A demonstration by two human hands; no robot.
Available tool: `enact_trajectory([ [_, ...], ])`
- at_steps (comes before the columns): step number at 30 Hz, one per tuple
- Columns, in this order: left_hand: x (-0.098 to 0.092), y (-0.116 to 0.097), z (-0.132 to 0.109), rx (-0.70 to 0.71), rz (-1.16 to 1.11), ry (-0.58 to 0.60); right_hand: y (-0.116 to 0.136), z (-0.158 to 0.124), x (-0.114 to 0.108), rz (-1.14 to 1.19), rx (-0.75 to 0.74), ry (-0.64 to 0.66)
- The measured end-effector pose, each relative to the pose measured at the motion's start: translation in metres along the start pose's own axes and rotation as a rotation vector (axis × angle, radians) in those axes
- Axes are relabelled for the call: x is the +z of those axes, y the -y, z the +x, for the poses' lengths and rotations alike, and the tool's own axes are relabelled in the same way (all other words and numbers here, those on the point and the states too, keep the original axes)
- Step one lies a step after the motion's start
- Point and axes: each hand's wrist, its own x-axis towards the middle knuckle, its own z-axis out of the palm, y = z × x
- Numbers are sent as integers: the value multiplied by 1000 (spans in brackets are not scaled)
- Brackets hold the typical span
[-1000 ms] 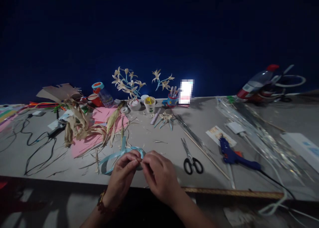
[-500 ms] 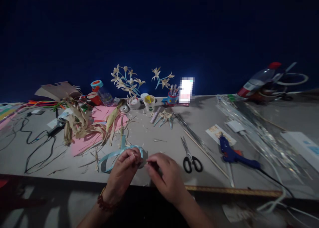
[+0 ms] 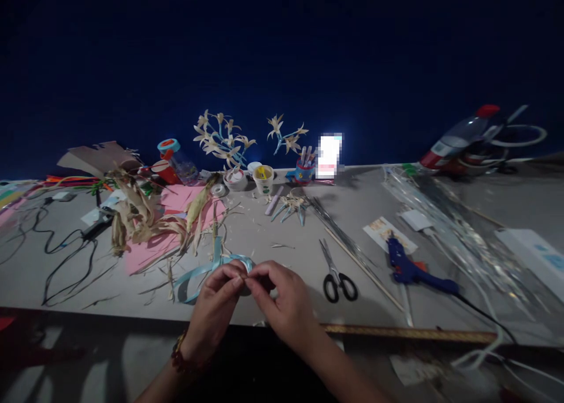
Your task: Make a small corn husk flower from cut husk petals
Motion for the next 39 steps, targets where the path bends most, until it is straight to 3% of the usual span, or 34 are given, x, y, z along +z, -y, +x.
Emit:
enact_trajectory([
  [4,0,1,-1,17,23,1,-1,1,1,-19,-25,-15],
  [11,3,2,-1,-15,-66,-27,-7,-2,3,-143,-247,-71],
  [16,2,0,2,-49,-137,-36,-22,-7,-12,-258,-193,-68],
  [20,2,0,2,-71,-181,-14,-28,-9,-19,-328,-180,55],
  [29,5,4,0,-98,-98,-26,-5,-3,-5,-10,-70,132],
  [32,-3,1,-3,118,184,15,-3,-2,-6,269,125,178],
  [36,-10,-14,-3,658,794,137,-3,-2,-7,569,328,213],
  [39,-8,-22,1,837,983,216,-4,-3,-6,639,403,233],
])
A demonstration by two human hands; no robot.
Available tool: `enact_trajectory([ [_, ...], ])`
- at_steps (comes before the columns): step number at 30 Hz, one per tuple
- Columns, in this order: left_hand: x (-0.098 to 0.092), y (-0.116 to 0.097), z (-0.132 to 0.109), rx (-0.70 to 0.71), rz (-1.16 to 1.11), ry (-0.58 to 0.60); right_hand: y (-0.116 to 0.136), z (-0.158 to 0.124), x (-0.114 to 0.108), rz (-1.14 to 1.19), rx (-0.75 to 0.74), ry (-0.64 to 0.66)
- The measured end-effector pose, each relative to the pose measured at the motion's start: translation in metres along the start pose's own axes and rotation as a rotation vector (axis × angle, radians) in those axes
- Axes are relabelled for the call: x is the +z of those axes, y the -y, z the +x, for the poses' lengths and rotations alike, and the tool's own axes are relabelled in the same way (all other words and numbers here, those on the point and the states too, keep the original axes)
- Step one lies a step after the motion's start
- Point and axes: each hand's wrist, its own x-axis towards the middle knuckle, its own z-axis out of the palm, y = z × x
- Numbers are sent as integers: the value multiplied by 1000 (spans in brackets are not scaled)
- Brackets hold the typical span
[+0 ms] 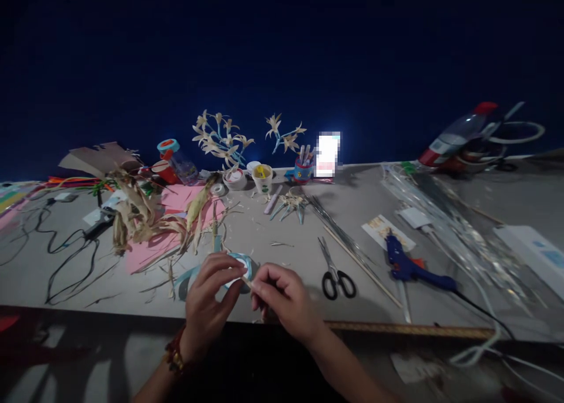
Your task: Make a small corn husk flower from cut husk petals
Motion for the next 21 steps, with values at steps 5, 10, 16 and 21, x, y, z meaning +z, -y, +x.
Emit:
enact_trajectory([
  [5,5,-3,3,-200,-178,46,-3,-4,-4,-130,-111,-80],
  [10,12,-3,-2,-529,-424,112,-1,-6,-5,-438,-342,-203],
  [16,13,-3,-2,-666,-567,201,2,-3,-3,-525,-387,-255],
  [21,15,0,-2,-708,-579,188,4,-1,-2,-600,-413,-265],
])
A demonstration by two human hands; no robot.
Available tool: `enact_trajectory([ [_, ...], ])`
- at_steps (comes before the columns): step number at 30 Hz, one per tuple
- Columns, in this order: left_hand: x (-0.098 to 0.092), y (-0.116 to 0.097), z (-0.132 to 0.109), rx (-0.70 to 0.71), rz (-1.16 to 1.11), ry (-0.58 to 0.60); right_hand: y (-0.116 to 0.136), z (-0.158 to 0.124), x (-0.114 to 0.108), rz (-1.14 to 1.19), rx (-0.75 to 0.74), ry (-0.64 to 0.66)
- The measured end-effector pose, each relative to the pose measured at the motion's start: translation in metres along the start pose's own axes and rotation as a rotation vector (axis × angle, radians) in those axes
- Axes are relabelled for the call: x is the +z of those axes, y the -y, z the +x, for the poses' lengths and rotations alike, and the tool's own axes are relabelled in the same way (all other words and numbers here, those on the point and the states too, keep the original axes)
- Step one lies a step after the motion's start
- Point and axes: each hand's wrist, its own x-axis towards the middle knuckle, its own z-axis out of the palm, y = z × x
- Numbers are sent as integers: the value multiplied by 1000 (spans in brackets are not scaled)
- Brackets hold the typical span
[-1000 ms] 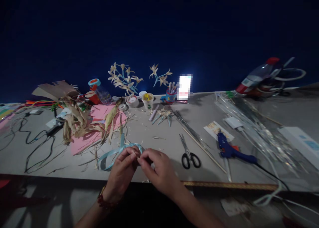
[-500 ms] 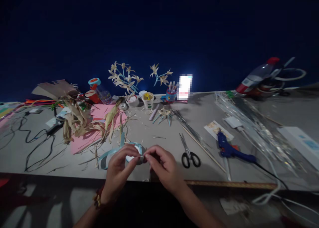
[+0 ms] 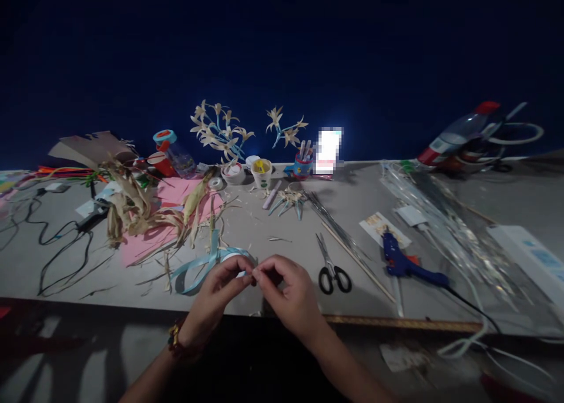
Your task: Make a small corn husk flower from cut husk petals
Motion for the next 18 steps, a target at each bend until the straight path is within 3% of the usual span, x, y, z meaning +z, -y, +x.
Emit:
enact_trajectory([
  [7,6,2,6,202,235,-90,-2,-3,5,-189,-148,-53],
  [10,3,5,7,277,383,-139,-4,-3,1,-146,-175,-129],
  [13,-3,6,7,264,400,-201,-4,-2,-5,-78,-129,-199],
  [18,-1,-8,10,248,311,-69,-4,2,-6,-81,-107,-154],
])
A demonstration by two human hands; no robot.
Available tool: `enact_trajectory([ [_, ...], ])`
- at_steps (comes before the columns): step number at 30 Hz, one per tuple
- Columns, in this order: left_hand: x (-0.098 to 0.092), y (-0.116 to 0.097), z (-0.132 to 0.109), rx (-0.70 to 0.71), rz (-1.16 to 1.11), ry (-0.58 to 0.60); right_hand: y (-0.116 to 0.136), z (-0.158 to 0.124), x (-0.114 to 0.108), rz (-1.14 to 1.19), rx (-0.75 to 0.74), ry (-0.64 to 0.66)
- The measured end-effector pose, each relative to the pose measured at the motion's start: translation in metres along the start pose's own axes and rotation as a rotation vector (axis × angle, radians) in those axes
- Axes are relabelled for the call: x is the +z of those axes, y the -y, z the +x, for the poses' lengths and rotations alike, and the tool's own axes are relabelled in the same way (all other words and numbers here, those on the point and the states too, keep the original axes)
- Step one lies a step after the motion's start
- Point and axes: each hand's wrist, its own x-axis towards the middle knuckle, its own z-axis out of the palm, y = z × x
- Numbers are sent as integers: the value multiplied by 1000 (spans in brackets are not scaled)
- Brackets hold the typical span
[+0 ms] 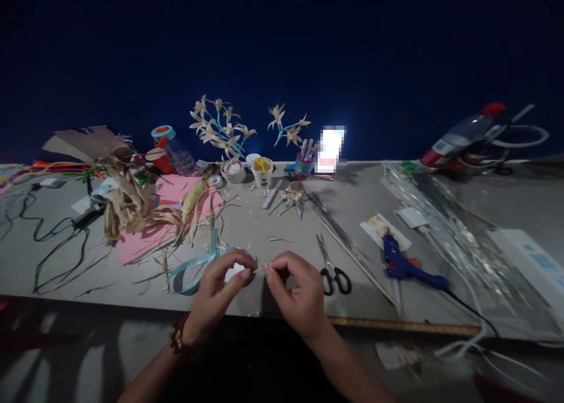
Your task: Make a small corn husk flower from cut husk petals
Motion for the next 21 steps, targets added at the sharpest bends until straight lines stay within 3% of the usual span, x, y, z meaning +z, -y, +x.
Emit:
enact_trajectory([
  [7,15,-4,6,153,123,-60,2,-6,8,-97,-140,-5],
  [13,8,6,4,106,154,-176,3,-7,-1,-90,-187,-156],
  [18,7,-11,7,160,101,-25,6,-1,2,-95,-159,-110],
  [21,13,-15,10,220,167,-12,7,-1,6,-99,-172,-102],
])
